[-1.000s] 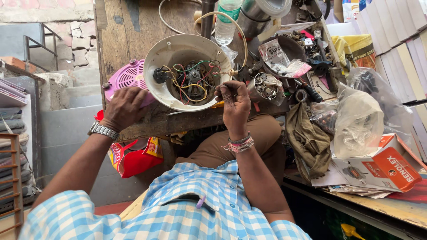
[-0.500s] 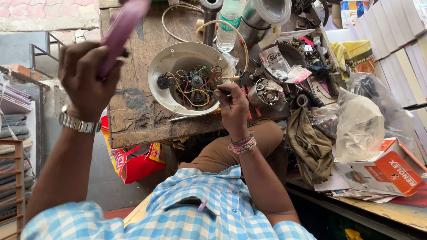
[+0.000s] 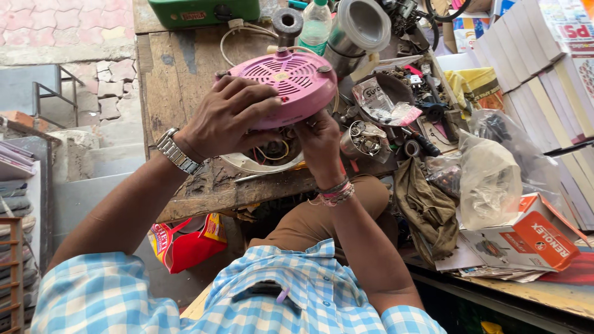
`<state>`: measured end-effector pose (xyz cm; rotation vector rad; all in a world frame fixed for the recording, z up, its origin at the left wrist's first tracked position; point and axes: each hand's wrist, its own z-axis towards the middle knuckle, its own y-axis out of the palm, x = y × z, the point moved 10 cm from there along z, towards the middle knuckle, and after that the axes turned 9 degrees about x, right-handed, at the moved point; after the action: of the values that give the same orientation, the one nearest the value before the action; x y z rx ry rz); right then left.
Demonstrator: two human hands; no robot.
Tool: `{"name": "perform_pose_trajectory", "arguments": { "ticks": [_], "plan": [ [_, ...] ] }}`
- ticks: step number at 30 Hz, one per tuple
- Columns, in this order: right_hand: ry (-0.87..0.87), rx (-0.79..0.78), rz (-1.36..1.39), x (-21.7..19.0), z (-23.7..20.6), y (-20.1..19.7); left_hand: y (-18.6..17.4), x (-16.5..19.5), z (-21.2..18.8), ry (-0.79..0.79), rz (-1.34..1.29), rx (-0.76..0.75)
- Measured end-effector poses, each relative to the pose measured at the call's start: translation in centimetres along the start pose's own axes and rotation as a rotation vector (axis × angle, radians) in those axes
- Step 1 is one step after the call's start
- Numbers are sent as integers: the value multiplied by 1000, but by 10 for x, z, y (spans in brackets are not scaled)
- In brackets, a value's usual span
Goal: The person disassembles a small pink fan, removes the motor, and uses a screwdriver to adjust internal wiring connections. They then reassemble the fan housing and attach the power cord.
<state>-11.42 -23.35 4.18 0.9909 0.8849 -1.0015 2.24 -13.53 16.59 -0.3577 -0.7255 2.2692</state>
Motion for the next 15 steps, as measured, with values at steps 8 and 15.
{"name": "perform_pose_trajectory", "arguments": {
  "ticks": [8, 15],
  "plan": [
    [-10, -9, -14, -8, 9, 6, 5, -36, -2, -138, 103, 23],
    [-3, 80, -152, -16, 9, 14, 0, -42, 10, -162, 299, 59]
  ]
}}
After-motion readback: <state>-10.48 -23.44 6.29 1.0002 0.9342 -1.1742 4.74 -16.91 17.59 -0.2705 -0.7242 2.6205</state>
